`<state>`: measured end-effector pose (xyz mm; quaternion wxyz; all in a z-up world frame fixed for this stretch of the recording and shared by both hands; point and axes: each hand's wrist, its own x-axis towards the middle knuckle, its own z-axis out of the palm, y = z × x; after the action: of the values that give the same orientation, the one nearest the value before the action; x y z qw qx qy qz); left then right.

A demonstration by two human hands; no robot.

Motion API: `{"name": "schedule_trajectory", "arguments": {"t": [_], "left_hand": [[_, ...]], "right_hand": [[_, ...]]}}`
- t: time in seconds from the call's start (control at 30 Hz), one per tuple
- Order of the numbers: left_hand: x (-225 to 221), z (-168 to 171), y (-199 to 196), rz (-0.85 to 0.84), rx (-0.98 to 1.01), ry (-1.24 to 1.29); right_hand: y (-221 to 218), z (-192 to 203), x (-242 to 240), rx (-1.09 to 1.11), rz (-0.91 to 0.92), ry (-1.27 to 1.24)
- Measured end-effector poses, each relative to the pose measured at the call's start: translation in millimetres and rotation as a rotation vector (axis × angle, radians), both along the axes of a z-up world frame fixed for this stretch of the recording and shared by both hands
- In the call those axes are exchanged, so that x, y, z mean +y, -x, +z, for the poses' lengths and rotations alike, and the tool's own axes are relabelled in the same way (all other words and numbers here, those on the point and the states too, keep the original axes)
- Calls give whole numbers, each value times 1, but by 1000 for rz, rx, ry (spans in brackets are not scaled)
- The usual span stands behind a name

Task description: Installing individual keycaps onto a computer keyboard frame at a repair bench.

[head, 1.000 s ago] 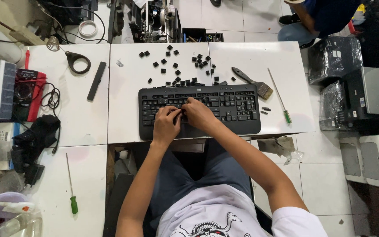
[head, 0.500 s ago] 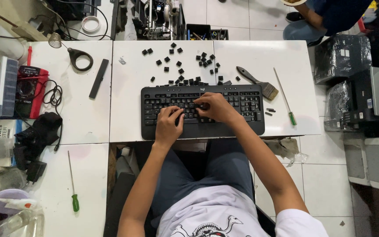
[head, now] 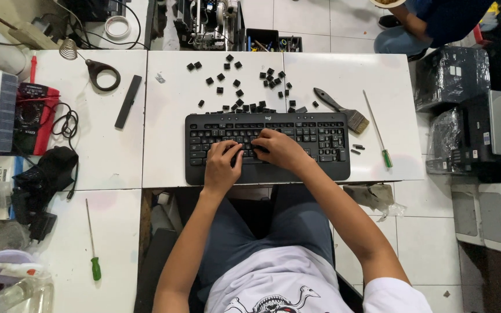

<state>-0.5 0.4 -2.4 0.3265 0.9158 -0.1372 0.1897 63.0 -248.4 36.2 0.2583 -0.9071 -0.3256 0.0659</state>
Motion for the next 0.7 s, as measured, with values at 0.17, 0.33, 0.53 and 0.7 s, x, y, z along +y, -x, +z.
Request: {"name": "schedule_trajectory", "arguments": {"t": [0.17,0.33,0.53,0.7], "left_hand": [[0,4,1,0,21,0],[1,2,0,-6,37,-5],[1,-1,-1,-24,35,-4],[1,-2,1,-17,-11,-28]], "right_hand": [[1,14,6,59,25,104],[-5,-18,7,17,46,196],[14,-24,9,-137,-31,182],[29,-21,-6,-147,-176,-308]]}}
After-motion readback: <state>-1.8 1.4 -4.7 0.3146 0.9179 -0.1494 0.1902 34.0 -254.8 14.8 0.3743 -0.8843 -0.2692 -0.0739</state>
